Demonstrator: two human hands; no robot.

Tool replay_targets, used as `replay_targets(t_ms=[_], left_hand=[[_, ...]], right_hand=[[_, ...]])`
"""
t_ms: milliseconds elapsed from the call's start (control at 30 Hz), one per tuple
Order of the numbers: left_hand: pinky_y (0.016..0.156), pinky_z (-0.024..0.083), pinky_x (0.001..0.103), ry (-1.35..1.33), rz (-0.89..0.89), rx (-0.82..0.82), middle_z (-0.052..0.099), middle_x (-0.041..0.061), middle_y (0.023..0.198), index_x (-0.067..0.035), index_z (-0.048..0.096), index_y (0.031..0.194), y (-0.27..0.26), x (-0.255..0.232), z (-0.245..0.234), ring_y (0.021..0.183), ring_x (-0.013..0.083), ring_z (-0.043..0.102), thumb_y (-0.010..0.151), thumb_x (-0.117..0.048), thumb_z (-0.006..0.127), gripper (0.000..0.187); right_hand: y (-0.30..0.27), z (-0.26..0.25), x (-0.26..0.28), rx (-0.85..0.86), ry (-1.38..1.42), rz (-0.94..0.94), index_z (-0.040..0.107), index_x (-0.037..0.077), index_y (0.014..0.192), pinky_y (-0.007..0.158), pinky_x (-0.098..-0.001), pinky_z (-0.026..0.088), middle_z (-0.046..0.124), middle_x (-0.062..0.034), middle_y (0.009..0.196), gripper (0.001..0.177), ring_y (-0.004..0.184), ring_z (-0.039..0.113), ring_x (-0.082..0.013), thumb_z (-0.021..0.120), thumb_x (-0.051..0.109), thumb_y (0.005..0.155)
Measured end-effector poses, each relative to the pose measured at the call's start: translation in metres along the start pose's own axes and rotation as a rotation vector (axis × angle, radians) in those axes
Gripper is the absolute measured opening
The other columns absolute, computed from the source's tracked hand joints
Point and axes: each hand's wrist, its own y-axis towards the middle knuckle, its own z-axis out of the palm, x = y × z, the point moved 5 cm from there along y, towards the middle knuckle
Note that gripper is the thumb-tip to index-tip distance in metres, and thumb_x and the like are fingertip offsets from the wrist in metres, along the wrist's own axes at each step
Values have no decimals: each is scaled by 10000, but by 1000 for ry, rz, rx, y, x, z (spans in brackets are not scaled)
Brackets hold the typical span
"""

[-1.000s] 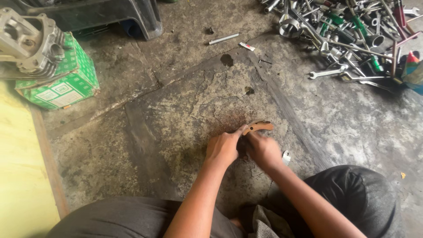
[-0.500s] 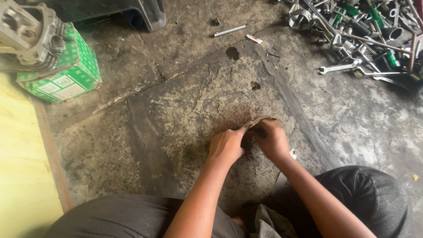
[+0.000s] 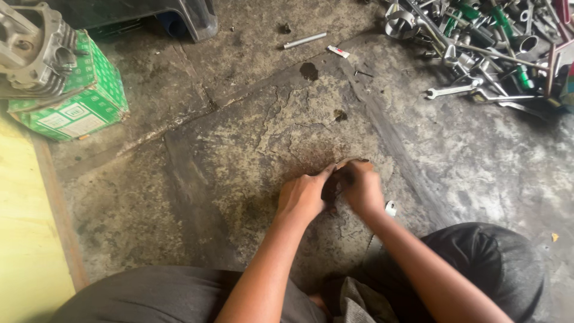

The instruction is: The person scrubs a curved metal part on the floor using a small abrasive block. They then wipe the part with a cloth to remove debris and continue scrubbing the surface.

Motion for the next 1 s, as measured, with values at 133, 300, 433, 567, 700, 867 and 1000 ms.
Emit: replay_targets(t_ms=[133,300,433,567,700,867,1000], left_hand=[[591,577,320,-21,7,9,755,113,961,-368,351,1584,-4,1,-1,724,183,718,841,-86,788,907],[636,583,355,14,6,-28,754,115,981,-378,344,1586,-6,-2,-6,775,218,737,864,2,706,892],[746,585,383,19,21,-15,756,121,1007,-364,325,1583,-8,-3,-8,857,246,732,828,-130,796,920],[722,642,388,-7,-20,-9,762,116,1021,-401,350,1602,-6,-4,-7,834,233,771,863,20,671,910],[759,601,390,1,1,-8,749,126,1016,-351,339,1579,-7,-2,-9,871,258,739,832,-125,793,903],[709,582,417,66,95,-136,754,146,938,-376,441,1543,-5,-4,-10,797,274,729,854,-49,759,827],[576,567,345,36,11,3,738,108,801,-325,387,1575,-4,1,-5,608,167,650,857,-115,786,848]], right_hand=[[6,-4,-17,21,3,267,752,60,993,719,-454,576,746,-190,919,105,795,737,-366,719,69,894],[1,-5,16,37,50,0,739,37,948,748,-448,583,751,-191,922,123,828,728,-370,692,38,834],[17,-19,-3,85,22,315,738,53,991,708,-449,578,748,-178,880,98,743,746,-339,674,54,916],[13,-17,17,70,54,28,748,38,945,725,-438,582,749,-183,878,157,776,729,-359,680,-17,814],[15,-21,1,7,57,275,731,22,967,738,-429,575,750,-183,930,89,815,740,-327,718,51,884],[3,-10,0,404,93,46,792,88,952,796,-372,583,791,-108,948,130,848,750,-243,744,83,832],[11,-40,-34,363,115,383,794,136,1050,823,-353,597,830,-69,926,182,854,769,-181,687,103,906]])
